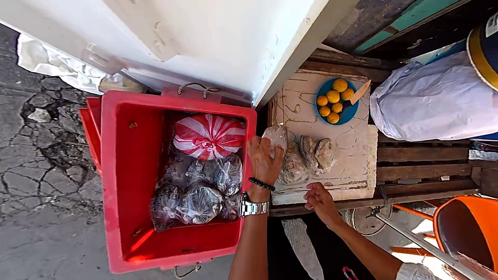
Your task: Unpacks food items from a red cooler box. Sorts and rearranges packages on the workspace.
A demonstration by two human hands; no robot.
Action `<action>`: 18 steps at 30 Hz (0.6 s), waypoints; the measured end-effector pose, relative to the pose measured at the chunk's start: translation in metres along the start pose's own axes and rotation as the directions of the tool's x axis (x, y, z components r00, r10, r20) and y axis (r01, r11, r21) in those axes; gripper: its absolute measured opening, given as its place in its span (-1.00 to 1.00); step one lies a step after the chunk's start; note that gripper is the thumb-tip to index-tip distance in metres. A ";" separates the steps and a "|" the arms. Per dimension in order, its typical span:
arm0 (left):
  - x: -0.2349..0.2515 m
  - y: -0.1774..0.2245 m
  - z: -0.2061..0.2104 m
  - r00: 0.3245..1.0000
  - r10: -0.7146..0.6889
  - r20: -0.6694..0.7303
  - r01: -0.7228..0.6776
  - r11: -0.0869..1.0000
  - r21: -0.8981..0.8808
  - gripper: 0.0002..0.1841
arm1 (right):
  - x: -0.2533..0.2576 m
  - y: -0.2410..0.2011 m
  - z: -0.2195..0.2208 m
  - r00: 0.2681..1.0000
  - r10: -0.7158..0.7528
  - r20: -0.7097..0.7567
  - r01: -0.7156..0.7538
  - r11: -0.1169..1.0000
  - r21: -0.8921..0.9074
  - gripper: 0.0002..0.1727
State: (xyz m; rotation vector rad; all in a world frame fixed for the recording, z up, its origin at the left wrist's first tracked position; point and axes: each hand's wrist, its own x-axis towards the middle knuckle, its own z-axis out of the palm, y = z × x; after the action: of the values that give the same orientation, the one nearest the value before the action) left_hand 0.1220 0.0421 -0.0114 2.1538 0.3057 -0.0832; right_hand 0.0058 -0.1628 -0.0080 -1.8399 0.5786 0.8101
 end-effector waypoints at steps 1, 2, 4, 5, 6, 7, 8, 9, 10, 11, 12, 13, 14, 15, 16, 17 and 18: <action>0.012 0.002 0.009 0.998 0.013 0.062 -0.016 0.999 0.040 -0.69 | -0.006 0.010 -0.007 1.000 0.011 0.001 -0.011 1.000 -0.018 -0.61; 0.024 0.006 0.017 0.990 0.017 0.139 -0.029 0.996 0.085 -0.69 | -0.011 0.020 -0.013 0.999 0.031 0.009 -0.031 0.999 -0.034 -0.61; 0.053 0.013 0.035 0.959 -0.010 0.283 -0.040 0.984 0.172 -0.66 | -0.019 0.036 -0.022 0.997 0.067 0.037 -0.065 0.996 -0.067 -0.60; 0.070 0.013 0.049 0.945 -0.032 0.325 -0.035 0.980 0.198 -0.64 | -0.022 0.045 -0.026 0.996 0.079 0.047 -0.075 0.994 -0.082 -0.60; 0.086 0.015 0.061 0.931 -0.068 0.358 -0.014 0.975 0.222 -0.64 | -0.025 0.053 -0.029 0.994 0.091 0.058 -0.086 0.992 -0.090 -0.59; 0.099 0.017 0.074 0.923 -0.093 0.374 -0.002 0.969 0.245 -0.64 | -0.028 0.059 -0.032 0.992 0.105 0.066 -0.099 0.991 -0.093 -0.59; 0.108 0.017 0.086 0.919 -0.107 0.379 0.001 0.963 0.270 -0.64 | -0.030 0.065 -0.034 0.990 0.120 0.073 -0.113 0.989 -0.093 -0.58; 0.115 0.016 0.098 0.913 -0.126 0.387 0.001 0.951 0.308 -0.62 | -0.033 0.071 -0.036 0.989 0.128 0.074 -0.121 0.988 -0.094 -0.58; 0.119 0.013 0.109 0.909 -0.138 0.394 -0.009 0.938 0.347 -0.60 | -0.035 0.076 -0.037 0.988 0.137 0.073 -0.129 0.987 -0.095 -0.58; 0.118 0.011 0.119 0.900 -0.153 0.409 -0.018 0.923 0.384 -0.55 | -0.038 0.079 -0.038 0.986 0.147 0.075 -0.139 0.985 -0.097 -0.58; 0.114 0.009 0.125 0.893 -0.161 0.421 -0.024 0.916 0.401 -0.51 | -0.040 0.083 -0.040 0.984 0.162 0.081 -0.154 0.983 -0.099 -0.58; 0.107 0.007 0.129 0.892 -0.151 0.425 -0.039 0.913 0.406 -0.48 | -0.043 0.086 -0.041 0.980 0.177 0.088 -0.168 0.980 -0.102 -0.59; 0.095 0.003 0.131 0.900 -0.125 0.418 -0.062 0.912 0.406 -0.47 | -0.046 0.089 -0.042 0.977 0.191 0.096 -0.181 0.978 -0.107 -0.59; 0.085 0.001 0.131 0.905 -0.129 0.406 -0.057 0.907 0.416 -0.43 | -0.047 0.092 -0.043 0.972 0.208 0.109 -0.195 0.974 -0.118 -0.59; 0.075 0.002 0.128 0.908 -0.153 0.390 -0.030 0.905 0.423 -0.36 | -0.047 0.095 -0.045 0.966 0.227 0.123 -0.211 0.968 -0.134 -0.58; 0.063 0.004 0.122 0.916 -0.168 0.366 0.001 0.910 0.415 -0.31 | -0.047 0.097 -0.047 0.960 0.245 0.136 -0.225 0.963 -0.147 -0.57; 0.053 0.004 0.117 0.925 -0.177 0.336 0.030 0.916 0.401 -0.29 | -0.046 0.099 -0.048 0.956 0.256 0.143 -0.233 0.960 -0.157 -0.57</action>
State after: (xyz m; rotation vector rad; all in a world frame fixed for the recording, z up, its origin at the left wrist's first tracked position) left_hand 0.1803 -0.0465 -0.0842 2.4536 0.1963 -0.6533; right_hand -0.0812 -0.2440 -0.0201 -1.8269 0.6682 1.1814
